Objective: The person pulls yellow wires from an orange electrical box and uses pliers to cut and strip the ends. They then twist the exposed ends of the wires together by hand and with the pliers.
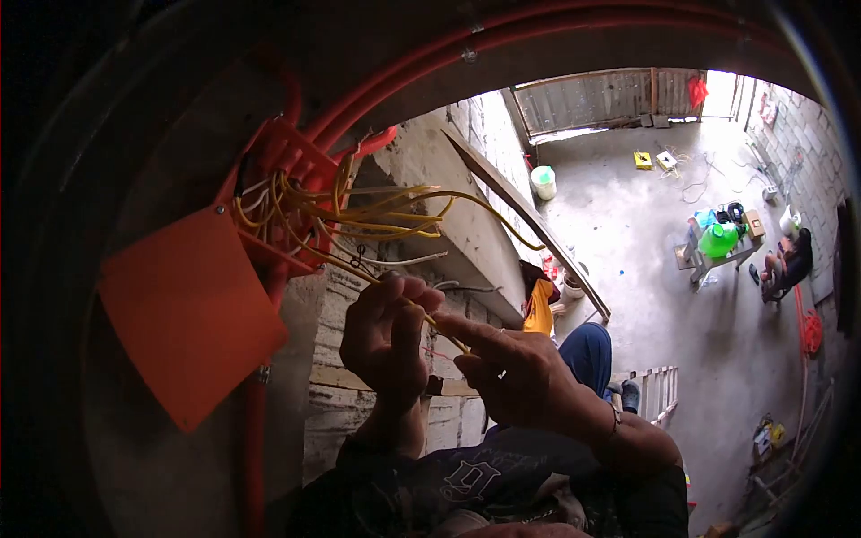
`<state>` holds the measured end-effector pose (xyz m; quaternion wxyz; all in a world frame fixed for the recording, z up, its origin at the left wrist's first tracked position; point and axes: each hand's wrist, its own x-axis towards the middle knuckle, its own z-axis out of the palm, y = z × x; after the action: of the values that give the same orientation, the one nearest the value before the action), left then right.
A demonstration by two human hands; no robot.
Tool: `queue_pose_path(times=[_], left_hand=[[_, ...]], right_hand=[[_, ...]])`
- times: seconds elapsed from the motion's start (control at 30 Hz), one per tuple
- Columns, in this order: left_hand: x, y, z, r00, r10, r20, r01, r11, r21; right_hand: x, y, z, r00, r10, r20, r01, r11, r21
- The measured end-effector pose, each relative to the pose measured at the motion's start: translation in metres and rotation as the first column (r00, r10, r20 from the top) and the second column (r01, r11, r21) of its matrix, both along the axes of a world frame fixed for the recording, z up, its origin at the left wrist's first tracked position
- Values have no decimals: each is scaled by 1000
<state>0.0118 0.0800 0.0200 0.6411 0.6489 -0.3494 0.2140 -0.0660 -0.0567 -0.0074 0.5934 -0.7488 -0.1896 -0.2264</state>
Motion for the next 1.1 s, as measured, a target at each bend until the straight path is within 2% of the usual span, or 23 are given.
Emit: queue_pose_path(times=[0.07, 0.13, 0.17, 0.2, 0.27, 0.33, 0.4, 0.47, 0.53, 0.57, 0.6, 0.63, 0.67, 0.7, 0.73, 0.8, 0.83, 0.87, 0.93, 1.0, 1.1], left_hand=[[2, 2, 0, 1000, -23, 4, 23, 999, -29], [5, 4, -1, 974, -203, -96, 179, 959, -219], [2, 4, 5, 950, -254, -180, 213, 951, -223], [0, 4, 9, 952, -250, -175, 209, 952, -223], [-4, 3, 11, 805, -486, -340, 262, 806, -530], [-1, 10, 11, 799, -476, -369, 258, 824, -505], [-2, 8, 18, 702, -608, -371, 366, 755, -544], [-4, 10, 17, 723, -576, -381, 366, 787, -497], [-6, 8, 19, 692, -562, -452, 306, 796, -522], [-3, 9, 18, 692, -561, -454, 305, 797, -521], [1, 11, 16, 673, -617, -408, 398, 767, -503], [5, 12, 16, 646, -671, -364, 488, 729, -480], [8, 12, 18, 648, -670, -363, 488, 731, -477], [9, 12, 19, 627, -682, -377, 515, 725, -456], [8, 13, 20, 607, -689, -396, 536, 723, -437], [5, 11, 22, 594, -673, -441, 498, 738, -455], [4, 9, 23, 574, -668, -473, 472, 742, -476], [3, 6, 25, 575, -665, -476, 470, 745, -473], [2, 2, 28, 618, -579, -532, 365, 810, -459], [7, 0, 28, 600, -601, -529, 372, 794, -480], [11, -3, 27, 577, -615, -537, 377, 784, -493]], right_hand=[[1, 2, -2, 1000, 17, 15, -17, 1000, 1], [0, 0, 0, 997, 80, 24, -80, 997, 6], [-1, -2, 4, 996, 87, 29, -87, 996, 4], [-3, -5, 10, 998, 64, 18, -63, 996, -57], [-6, -18, 20, 999, 41, 9, -40, 992, -121], [-1, -38, 31, 972, -78, 222, 97, 992, -78], [5, -54, 49, 936, -259, 238, 257, 966, 39], [24, -70, 62, 888, -357, 289, 378, 925, -19], [55, -76, 69, 878, -409, 250, 441, 894, -84], [70, -77, 65, 886, -391, 250, 429, 895, -124], [83, -74, 55, 906, -347, 245, 391, 906, -163], [86, -72, 48, 940, -287, 182, 324, 920, -222], [85, -67, 43, 967, -227, 117, 251, 928, -275], [82, -59, 37, 977, -169, 129, 198, 943, -268], [82, -52, 30, 942, -157, 297, 242, 929, -278], [71, -39, 21, 974, -133, 186, 178, 951, -252], [74, -30, 7, 969, -121, 214, 154, 977, -146], [72, -29, 5, 970, -119, 212, 151, 978, -142], [69, -29, 5, 978, -17, 209, 45, 991, -130], [75, -30, 0, 971, 12, 239, 25, 989, -148], [79, -39, 7, 990, -6, 144, 23, 993, -115]])
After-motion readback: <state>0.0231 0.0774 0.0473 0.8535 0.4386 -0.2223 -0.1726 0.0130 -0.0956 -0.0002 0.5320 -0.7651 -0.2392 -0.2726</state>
